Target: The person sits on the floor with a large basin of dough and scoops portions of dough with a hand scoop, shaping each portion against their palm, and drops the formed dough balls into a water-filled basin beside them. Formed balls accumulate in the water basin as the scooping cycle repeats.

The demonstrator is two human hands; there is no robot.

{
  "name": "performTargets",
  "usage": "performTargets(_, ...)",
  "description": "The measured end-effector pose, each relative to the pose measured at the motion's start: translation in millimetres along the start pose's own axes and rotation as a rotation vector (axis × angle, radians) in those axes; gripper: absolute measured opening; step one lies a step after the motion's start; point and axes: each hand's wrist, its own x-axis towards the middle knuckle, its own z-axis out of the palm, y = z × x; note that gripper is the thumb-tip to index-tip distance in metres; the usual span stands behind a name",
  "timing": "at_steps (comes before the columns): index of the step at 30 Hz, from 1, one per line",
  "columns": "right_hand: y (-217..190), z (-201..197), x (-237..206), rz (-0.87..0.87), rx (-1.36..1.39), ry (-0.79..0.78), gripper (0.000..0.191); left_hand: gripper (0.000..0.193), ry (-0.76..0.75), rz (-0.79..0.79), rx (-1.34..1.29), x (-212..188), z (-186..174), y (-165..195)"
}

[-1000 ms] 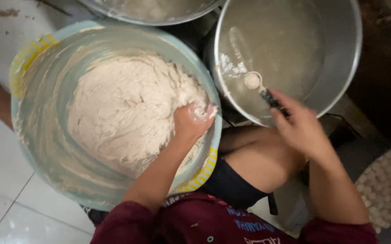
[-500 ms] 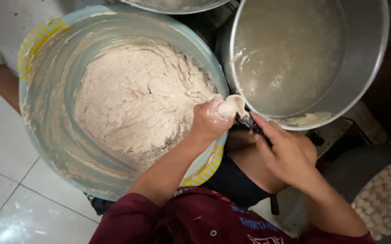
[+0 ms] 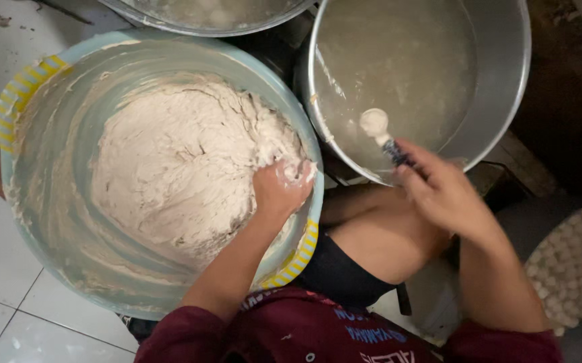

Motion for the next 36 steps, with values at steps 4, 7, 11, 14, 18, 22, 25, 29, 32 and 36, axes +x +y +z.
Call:
performTargets(4,-3.1,-13.0,16.5,-0.356,-0.311,0.192,0.047,0.02,0.04,0.29,-0.157,-0.2,2.9,-8.5)
performTargets(7,-8.9,-13.1,16.4,-0.178,-0.275,0.189,0.046,0.022,0.097,0.251,-0.299,0.8,6.5,-6.7)
performTargets(11,-18.8,-2.1,-10.3,-0.106,0.047,0.007,0.049,0.026,0.178,0.23,-0.368,-1.9,11.3,1.4)
performTargets(14,-31.9,22.3,-29.3,-0.25,-0.119,-0.022,0.051,0.028,0.219,0.479,-0.241,-3.0,10.3,3.8)
performTargets(18,-44.4,45.2,-35.2,-0.539,-0.034,0.013,0.051,0.026,-0.013,0.21,-0.369,-3.2,3.6,10.0)
performTargets(22,-39.8,50.5,-26.3,-0.356,0.19,-0.207,0.051,0.028,-0.13,0.031,-0.341,-1.1,-9.9,23.1)
performTargets(25,-30.7,46.3,-15.4,-0.152,0.393,-0.341,0.053,0.039,-0.211,-0.071,-0.23,3.5,-23.0,28.1)
performTargets(29,-21.4,32.7,7.4,-0.108,0.207,-0.134,0.056,0.046,-0.331,-0.116,0.072,1.6,-41.7,13.6)
performTargets(32,-19.0,29.1,36.7,-0.33,-0.044,0.181,0.05,0.039,-0.288,0.099,-0.047,-12.7,-54.9,-10.2)
performTargets(36,-26.4,22.4,56.2,-0.44,-0.15,0.32,0.052,0.024,-0.324,0.102,0.071,-30.2,-62.1,-31.5)
